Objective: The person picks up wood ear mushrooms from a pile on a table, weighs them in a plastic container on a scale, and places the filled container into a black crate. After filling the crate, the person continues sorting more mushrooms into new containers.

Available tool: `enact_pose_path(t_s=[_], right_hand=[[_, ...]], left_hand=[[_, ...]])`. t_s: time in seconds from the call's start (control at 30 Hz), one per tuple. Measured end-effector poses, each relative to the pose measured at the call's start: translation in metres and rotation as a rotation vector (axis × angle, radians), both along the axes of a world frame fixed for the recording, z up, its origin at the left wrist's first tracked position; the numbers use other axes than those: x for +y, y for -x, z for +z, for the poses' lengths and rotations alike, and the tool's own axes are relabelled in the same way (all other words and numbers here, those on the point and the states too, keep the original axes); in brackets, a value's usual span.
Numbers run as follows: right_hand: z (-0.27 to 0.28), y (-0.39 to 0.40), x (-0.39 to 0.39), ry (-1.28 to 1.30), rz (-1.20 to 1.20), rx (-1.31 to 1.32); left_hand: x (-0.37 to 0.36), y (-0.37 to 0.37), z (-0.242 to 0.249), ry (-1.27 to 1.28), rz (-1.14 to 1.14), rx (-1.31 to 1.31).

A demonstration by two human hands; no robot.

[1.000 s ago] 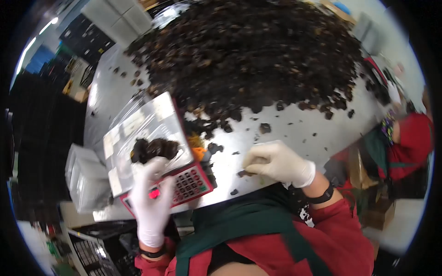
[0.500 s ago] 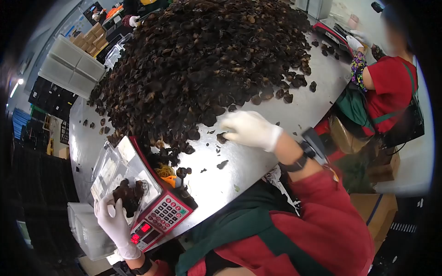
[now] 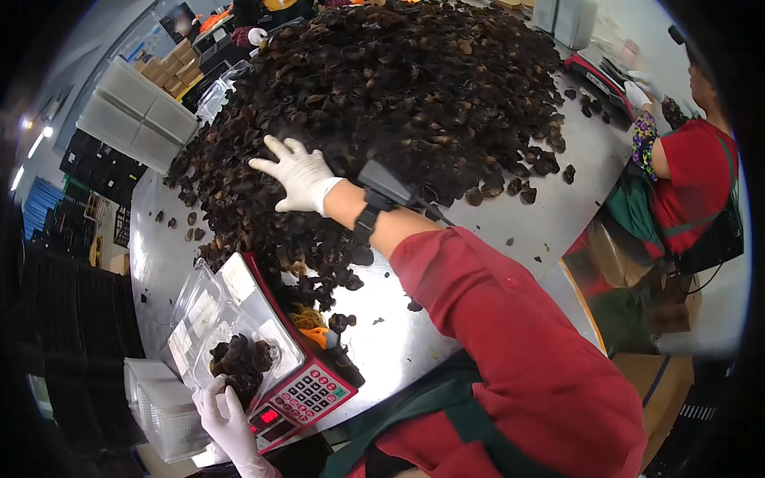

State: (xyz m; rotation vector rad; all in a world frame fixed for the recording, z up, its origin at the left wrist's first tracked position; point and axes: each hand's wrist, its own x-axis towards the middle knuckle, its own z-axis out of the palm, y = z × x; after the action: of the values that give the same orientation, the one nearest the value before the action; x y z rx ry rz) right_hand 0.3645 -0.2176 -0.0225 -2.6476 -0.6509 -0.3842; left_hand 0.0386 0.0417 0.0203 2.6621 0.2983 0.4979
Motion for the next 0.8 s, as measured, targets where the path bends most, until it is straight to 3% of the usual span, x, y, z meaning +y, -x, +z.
enact_pose_path(t_s=[0.07, 0.13, 0.23, 0.33, 0.5, 0.6, 0.8], right_hand=[[-0.006, -0.001, 0.010, 0.149, -0.023, -0.072], [-0.021, -0.004, -0.006, 0.044, 0.052, -0.071], [-0.045, 0.016, -0.040, -0.222, -0.002, -0.282], [-0.064, 0.043, -0.093, -0.079, -0.051, -0.268], [-0.042, 0.075, -0.123, -0.089, -0.093, -0.188], [-0.029, 0.074, -0.102, -0.155, -0.023, -0.183], [-0.036, 0.059, -0.046, 0.213, 0.089, 0.016]], left_hand=[[0.001, -0.001, -0.002, 0.015, -0.005, -0.005], [-0.002, -0.001, 0.000, -0.046, -0.049, -0.073], [-0.003, 0.001, 0.000, 0.044, -0.034, -0.037], [-0.003, 0.003, 0.000, 0.039, -0.041, -0.037], [-0.007, -0.001, 0.000, -0.001, -0.090, -0.128], [-0.005, -0.001, -0.001, -0.010, -0.098, -0.131], [-0.007, 0.003, -0.001, -0.027, -0.086, -0.135]])
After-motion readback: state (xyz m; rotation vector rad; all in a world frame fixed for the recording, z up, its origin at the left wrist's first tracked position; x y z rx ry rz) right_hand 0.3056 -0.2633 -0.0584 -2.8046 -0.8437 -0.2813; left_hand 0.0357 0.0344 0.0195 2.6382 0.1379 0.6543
